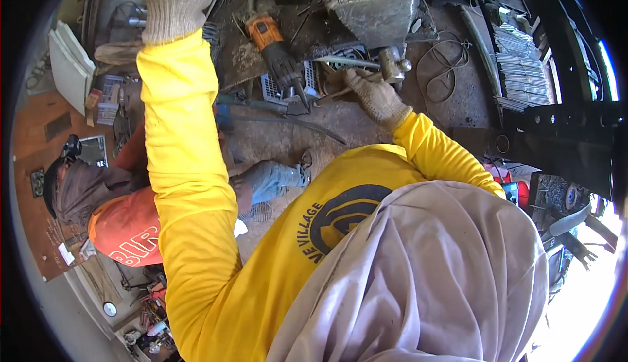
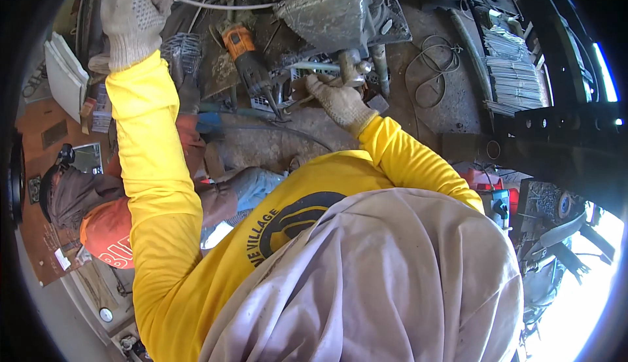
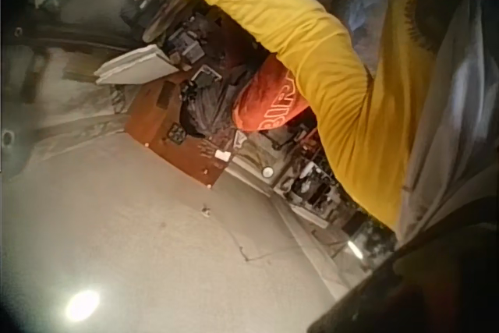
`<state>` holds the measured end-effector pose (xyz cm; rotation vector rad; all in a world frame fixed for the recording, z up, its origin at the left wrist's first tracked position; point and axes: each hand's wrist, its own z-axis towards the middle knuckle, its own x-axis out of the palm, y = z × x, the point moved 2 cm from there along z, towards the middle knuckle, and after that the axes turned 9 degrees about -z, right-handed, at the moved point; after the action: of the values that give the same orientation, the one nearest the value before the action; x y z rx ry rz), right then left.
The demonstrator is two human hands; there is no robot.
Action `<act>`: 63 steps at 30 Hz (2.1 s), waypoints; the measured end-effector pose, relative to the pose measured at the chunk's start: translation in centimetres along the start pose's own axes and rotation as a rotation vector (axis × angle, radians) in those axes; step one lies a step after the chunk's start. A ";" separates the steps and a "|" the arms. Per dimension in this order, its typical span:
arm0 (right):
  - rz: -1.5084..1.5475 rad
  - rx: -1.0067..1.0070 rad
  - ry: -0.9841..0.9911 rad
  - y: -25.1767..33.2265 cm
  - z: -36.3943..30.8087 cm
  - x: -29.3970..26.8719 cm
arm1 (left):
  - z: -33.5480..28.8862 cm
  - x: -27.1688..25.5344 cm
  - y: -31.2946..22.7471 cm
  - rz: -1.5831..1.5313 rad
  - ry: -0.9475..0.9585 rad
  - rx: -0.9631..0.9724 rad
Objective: The person handles metal wires and curved metal pieces, placing them into a large industrial press and using a bench vise to secure and bend them.
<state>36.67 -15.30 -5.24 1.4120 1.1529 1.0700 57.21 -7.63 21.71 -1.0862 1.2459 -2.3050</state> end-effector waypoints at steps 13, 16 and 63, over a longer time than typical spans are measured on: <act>0.311 0.062 -0.206 2.1 -1.5 -0.8 | 1.2 -2.1 -0.2 -0.288 0.037 -0.060; 0.419 0.007 -0.183 1.6 -0.9 -1.2 | -1.3 3.7 -0.8 0.085 0.175 0.111; -1.198 -0.136 0.295 4.5 -1.5 -16.4 | 2.2 3.1 0.7 0.359 -0.008 0.088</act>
<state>33.12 -31.57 -1.37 0.2634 1.7320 0.4448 56.65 -11.09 23.34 -0.7681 1.2102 -2.0588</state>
